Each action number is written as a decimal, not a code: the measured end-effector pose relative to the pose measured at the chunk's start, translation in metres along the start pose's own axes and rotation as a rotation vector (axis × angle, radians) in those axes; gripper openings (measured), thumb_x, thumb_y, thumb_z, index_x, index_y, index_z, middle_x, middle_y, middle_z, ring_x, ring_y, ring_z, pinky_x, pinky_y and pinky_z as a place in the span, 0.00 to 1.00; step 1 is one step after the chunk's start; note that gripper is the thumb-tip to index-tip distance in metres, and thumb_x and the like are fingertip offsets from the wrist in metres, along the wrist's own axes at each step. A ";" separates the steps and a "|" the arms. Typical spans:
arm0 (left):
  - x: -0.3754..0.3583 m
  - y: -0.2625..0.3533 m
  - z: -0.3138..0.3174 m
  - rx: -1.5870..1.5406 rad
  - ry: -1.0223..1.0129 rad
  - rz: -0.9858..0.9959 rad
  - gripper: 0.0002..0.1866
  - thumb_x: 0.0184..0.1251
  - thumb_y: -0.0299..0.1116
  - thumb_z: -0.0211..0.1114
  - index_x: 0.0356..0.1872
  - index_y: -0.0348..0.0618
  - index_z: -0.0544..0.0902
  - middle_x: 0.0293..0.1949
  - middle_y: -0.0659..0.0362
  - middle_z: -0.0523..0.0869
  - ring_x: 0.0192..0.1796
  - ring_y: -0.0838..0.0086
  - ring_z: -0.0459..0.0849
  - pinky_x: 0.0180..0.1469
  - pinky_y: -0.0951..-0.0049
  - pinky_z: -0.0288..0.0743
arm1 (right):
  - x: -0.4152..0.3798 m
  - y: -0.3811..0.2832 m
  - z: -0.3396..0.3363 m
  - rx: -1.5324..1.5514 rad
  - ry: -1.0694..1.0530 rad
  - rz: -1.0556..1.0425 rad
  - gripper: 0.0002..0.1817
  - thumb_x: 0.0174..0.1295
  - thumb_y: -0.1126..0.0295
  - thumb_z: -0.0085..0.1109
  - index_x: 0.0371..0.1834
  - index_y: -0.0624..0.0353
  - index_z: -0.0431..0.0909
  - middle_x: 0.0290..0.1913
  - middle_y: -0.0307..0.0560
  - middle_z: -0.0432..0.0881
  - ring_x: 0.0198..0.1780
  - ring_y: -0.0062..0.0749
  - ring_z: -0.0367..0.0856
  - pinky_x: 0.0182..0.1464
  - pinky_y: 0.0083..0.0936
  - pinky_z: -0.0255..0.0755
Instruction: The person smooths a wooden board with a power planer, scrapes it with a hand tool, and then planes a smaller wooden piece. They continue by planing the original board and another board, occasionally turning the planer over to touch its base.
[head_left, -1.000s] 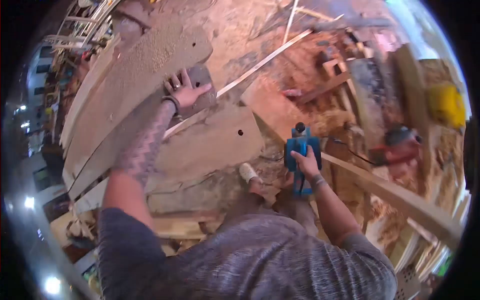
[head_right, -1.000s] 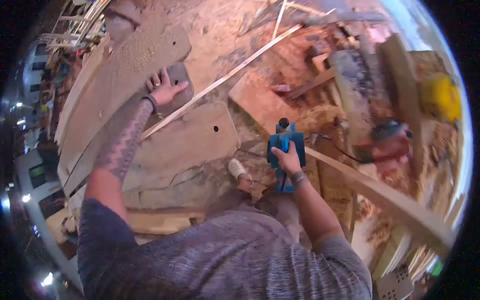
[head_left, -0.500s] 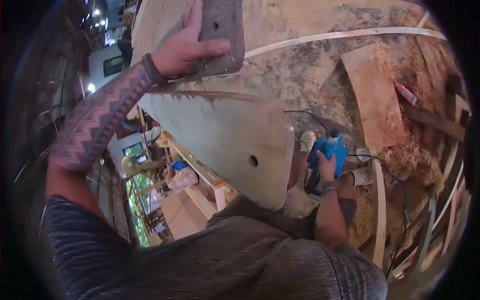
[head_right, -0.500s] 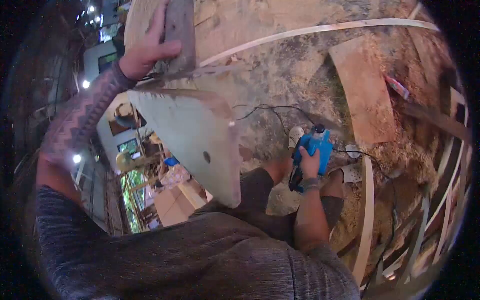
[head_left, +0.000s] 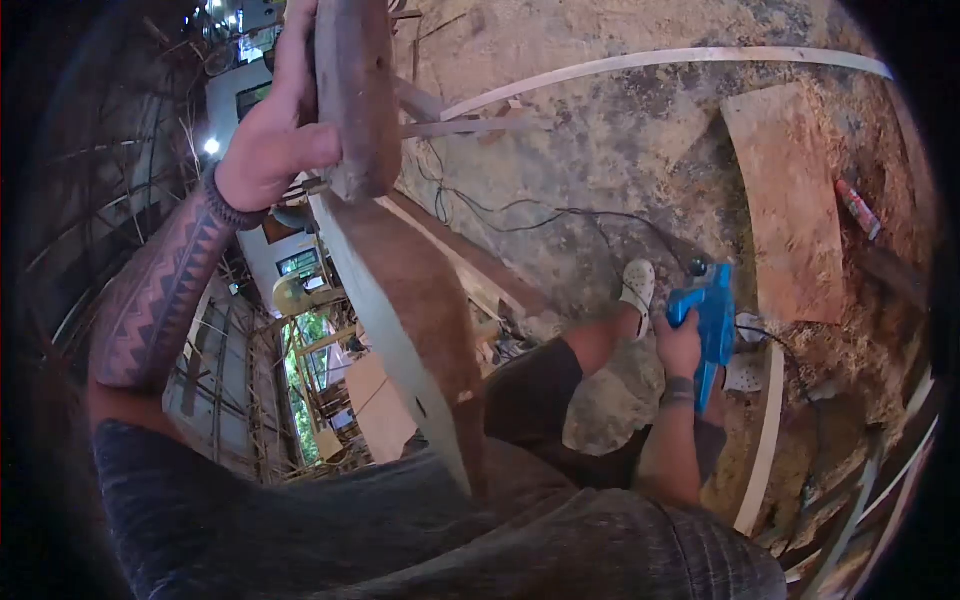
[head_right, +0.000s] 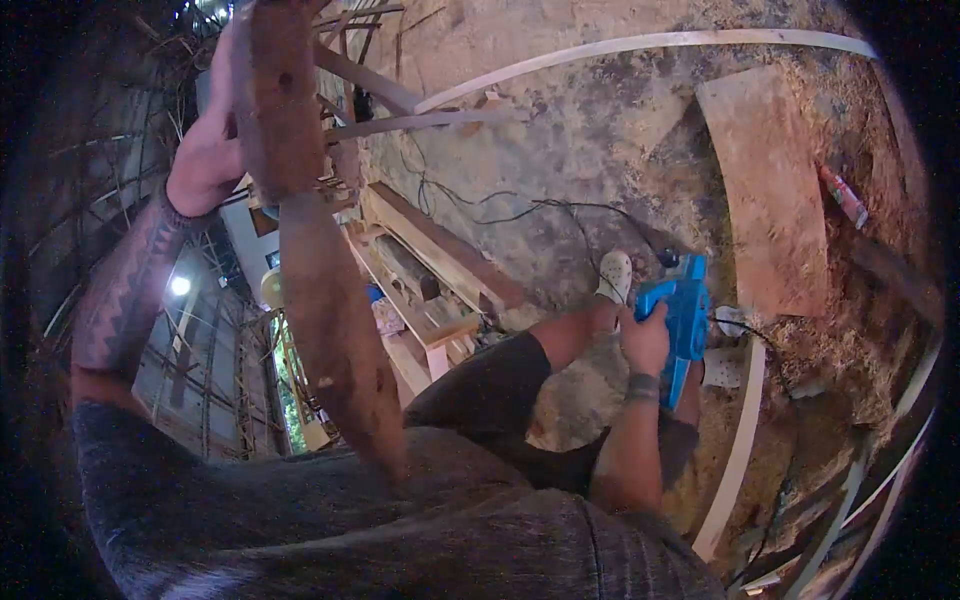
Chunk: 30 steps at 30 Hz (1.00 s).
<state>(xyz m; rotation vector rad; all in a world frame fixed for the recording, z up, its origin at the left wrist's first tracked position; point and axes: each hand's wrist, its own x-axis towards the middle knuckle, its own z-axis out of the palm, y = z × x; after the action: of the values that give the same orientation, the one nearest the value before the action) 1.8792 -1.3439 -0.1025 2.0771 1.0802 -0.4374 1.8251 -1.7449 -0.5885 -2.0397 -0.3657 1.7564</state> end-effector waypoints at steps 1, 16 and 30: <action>-0.002 -0.002 -0.004 0.062 0.004 0.014 0.78 0.57 0.49 0.85 0.87 0.57 0.22 0.87 0.54 0.47 0.85 0.62 0.56 0.82 0.60 0.53 | 0.005 0.002 -0.001 0.006 0.033 -0.013 0.47 0.61 0.39 0.68 0.72 0.65 0.68 0.54 0.75 0.86 0.58 0.74 0.84 0.58 0.58 0.77; 0.006 0.001 0.002 0.182 -0.006 -0.013 0.75 0.57 0.57 0.83 0.86 0.49 0.28 0.81 0.49 0.59 0.78 0.59 0.66 0.78 0.59 0.63 | 0.014 0.006 -0.015 0.032 0.034 -0.024 0.48 0.63 0.41 0.68 0.75 0.68 0.66 0.55 0.76 0.86 0.57 0.73 0.84 0.58 0.56 0.78; 0.009 0.001 0.004 0.165 -0.041 -0.012 0.73 0.58 0.63 0.81 0.85 0.40 0.33 0.73 0.42 0.71 0.70 0.56 0.78 0.73 0.57 0.73 | 0.007 -0.002 -0.028 0.038 0.092 -0.086 0.43 0.66 0.46 0.69 0.72 0.71 0.70 0.58 0.74 0.85 0.59 0.66 0.86 0.59 0.52 0.78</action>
<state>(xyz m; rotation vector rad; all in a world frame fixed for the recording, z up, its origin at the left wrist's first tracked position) 1.8858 -1.3424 -0.1102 2.1956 1.0633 -0.5901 1.8541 -1.7435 -0.5904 -2.0387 -0.3828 1.6015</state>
